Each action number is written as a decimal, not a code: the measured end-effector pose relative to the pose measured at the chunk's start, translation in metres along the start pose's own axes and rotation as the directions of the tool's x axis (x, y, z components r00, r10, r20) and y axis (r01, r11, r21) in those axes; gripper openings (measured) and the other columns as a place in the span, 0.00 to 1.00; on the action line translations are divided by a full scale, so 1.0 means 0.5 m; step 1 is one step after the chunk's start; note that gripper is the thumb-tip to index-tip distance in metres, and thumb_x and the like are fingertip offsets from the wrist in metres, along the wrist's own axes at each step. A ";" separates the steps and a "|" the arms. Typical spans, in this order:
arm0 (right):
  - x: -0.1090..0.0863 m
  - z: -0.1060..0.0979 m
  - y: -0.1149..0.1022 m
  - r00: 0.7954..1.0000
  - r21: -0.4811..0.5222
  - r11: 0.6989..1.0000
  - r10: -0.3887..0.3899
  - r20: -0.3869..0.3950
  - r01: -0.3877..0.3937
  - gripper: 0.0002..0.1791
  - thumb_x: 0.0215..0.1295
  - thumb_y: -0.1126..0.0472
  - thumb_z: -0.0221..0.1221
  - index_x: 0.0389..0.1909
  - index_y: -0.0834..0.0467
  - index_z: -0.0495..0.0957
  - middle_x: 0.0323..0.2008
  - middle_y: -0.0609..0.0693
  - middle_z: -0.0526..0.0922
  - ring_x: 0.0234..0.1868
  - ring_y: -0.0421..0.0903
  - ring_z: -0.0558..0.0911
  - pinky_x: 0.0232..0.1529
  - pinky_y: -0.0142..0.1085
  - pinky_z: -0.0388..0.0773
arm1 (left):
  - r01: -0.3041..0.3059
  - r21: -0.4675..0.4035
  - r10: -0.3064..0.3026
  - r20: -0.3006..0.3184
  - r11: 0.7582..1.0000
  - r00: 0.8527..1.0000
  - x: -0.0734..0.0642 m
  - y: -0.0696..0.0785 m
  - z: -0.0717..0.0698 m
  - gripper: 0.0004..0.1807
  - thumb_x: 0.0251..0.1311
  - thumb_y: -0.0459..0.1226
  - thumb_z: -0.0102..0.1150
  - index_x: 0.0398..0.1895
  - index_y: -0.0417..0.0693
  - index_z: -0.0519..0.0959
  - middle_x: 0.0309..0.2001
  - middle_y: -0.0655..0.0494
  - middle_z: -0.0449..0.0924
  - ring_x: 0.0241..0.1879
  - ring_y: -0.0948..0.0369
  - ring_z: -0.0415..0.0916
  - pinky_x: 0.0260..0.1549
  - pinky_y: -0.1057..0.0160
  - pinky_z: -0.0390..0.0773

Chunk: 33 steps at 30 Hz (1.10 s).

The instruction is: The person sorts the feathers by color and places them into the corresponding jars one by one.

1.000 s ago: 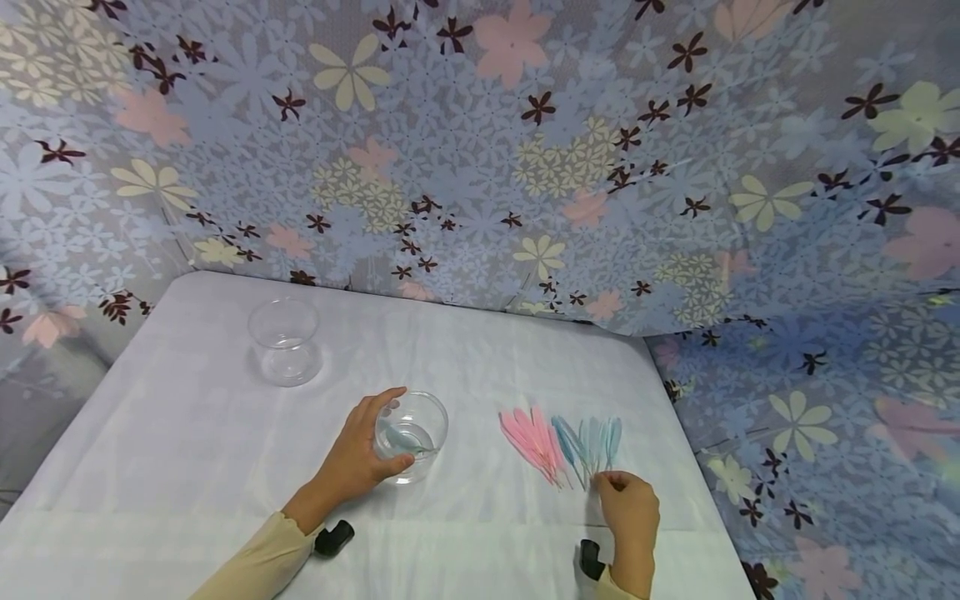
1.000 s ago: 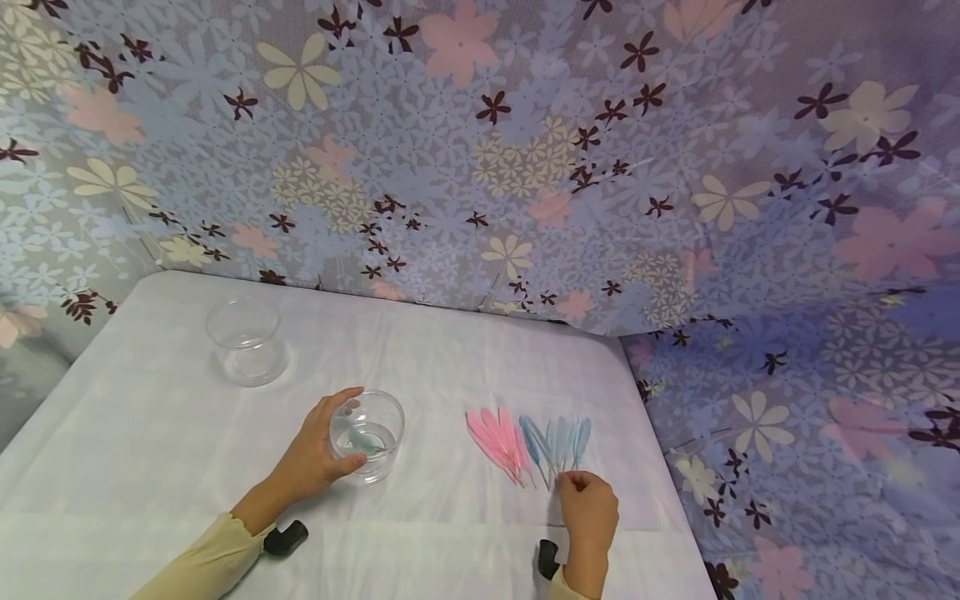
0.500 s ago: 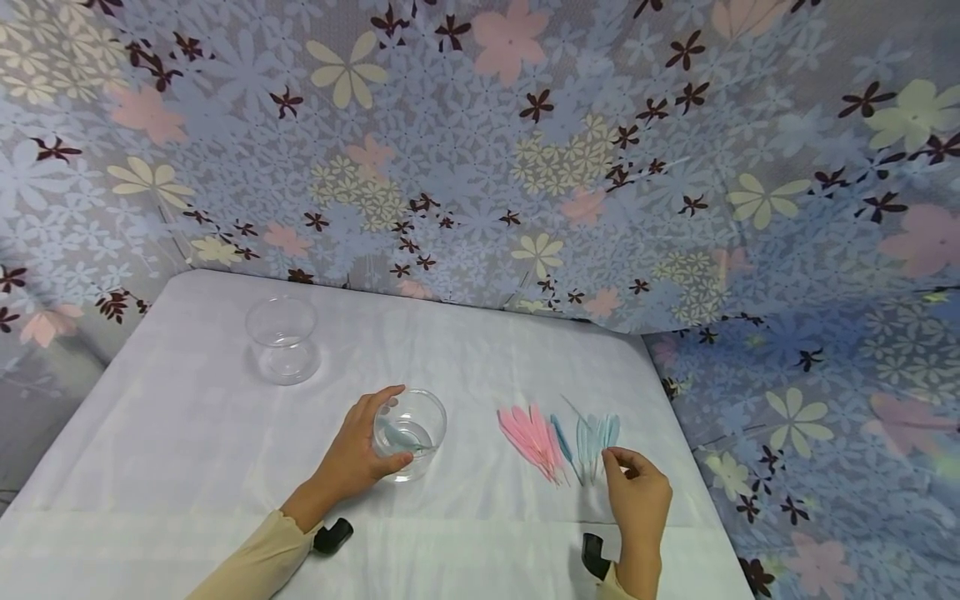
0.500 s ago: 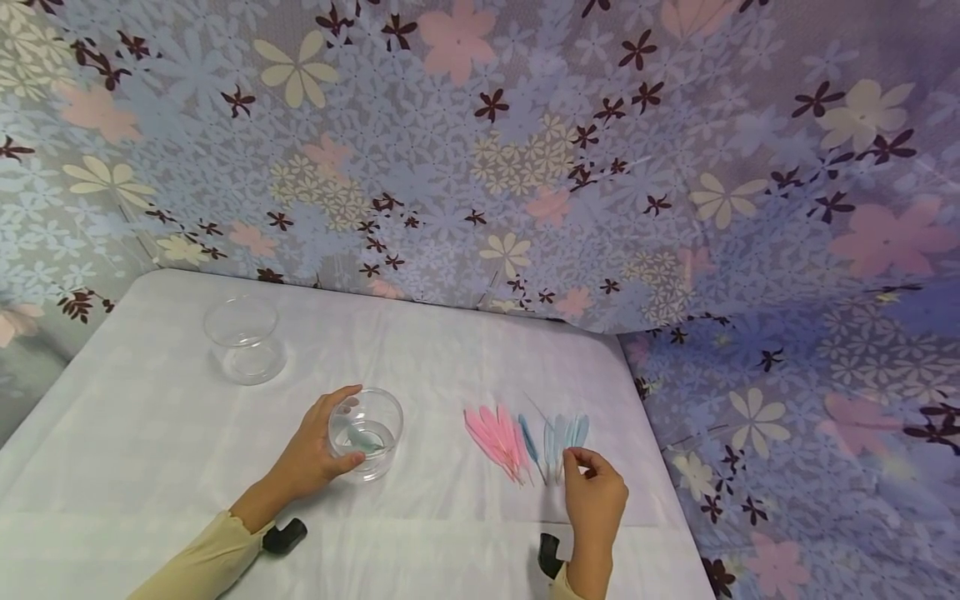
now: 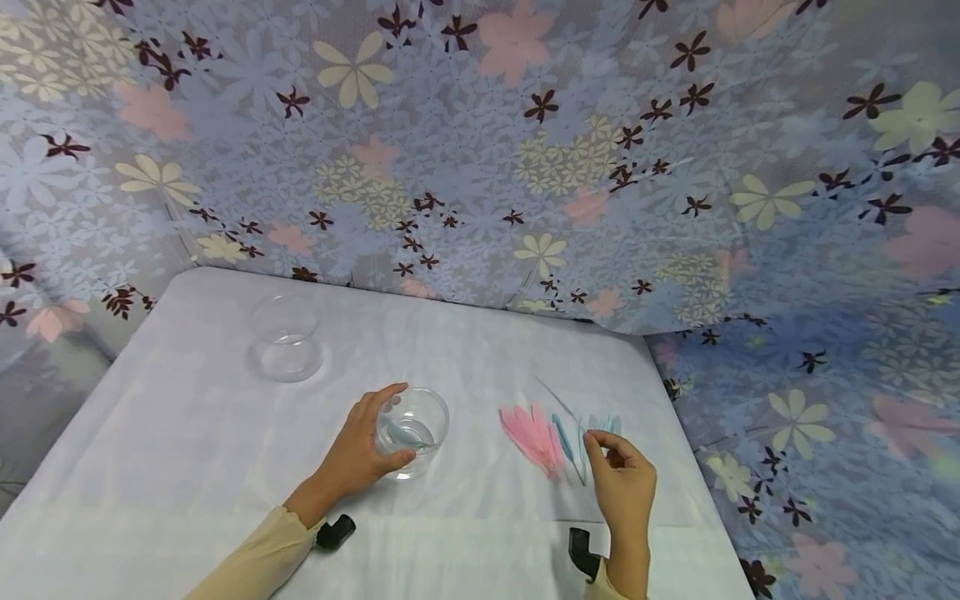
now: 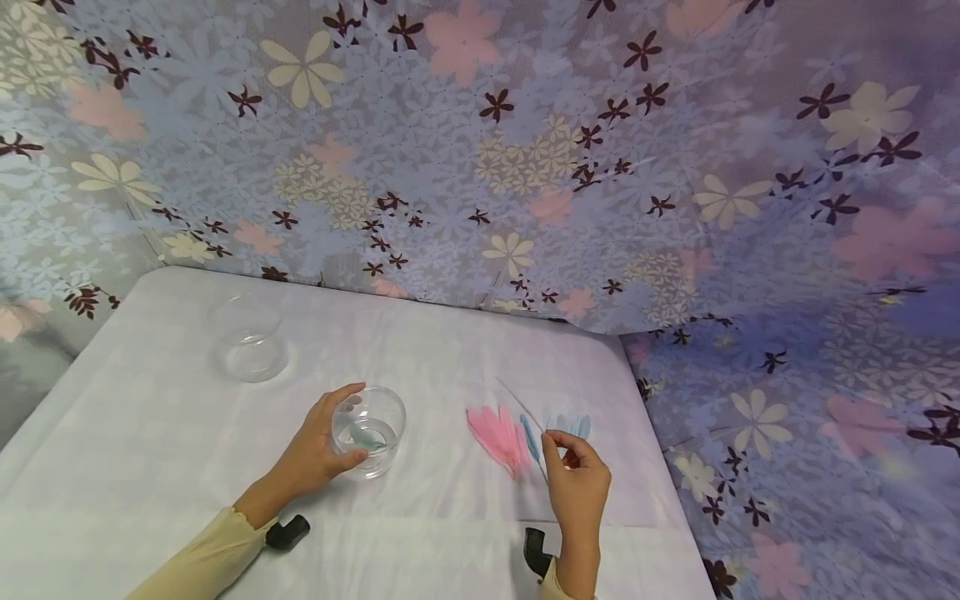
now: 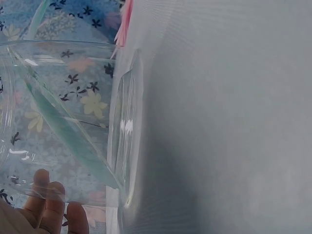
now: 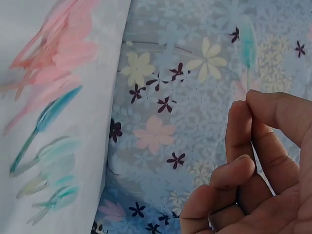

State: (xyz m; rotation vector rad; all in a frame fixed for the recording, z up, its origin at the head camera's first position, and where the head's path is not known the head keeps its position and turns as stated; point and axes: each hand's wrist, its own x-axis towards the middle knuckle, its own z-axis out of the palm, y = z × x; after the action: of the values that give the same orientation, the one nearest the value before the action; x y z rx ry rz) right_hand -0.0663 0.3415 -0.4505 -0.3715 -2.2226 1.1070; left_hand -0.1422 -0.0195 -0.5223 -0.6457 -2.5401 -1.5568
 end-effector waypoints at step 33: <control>-0.026 0.053 -0.078 0.976 0.060 0.992 -0.121 0.179 0.112 0.05 0.59 0.64 0.71 0.32 0.49 0.89 0.30 0.45 0.86 0.30 0.41 0.73 0.31 0.29 0.69 | 0.001 -0.020 -0.001 0.009 1.000 1.000 0.002 0.004 -0.004 0.50 0.46 0.54 0.74 0.75 0.60 0.62 0.61 0.46 0.71 0.60 0.49 0.67 0.53 0.40 0.70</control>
State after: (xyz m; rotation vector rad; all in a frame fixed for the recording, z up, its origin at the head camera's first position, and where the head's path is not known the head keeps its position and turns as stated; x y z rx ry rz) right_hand -0.0724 0.2949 -0.4369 -0.1204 -2.3375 1.1711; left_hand -0.1428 -0.0203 -0.5192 -0.6554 -2.5348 -1.5852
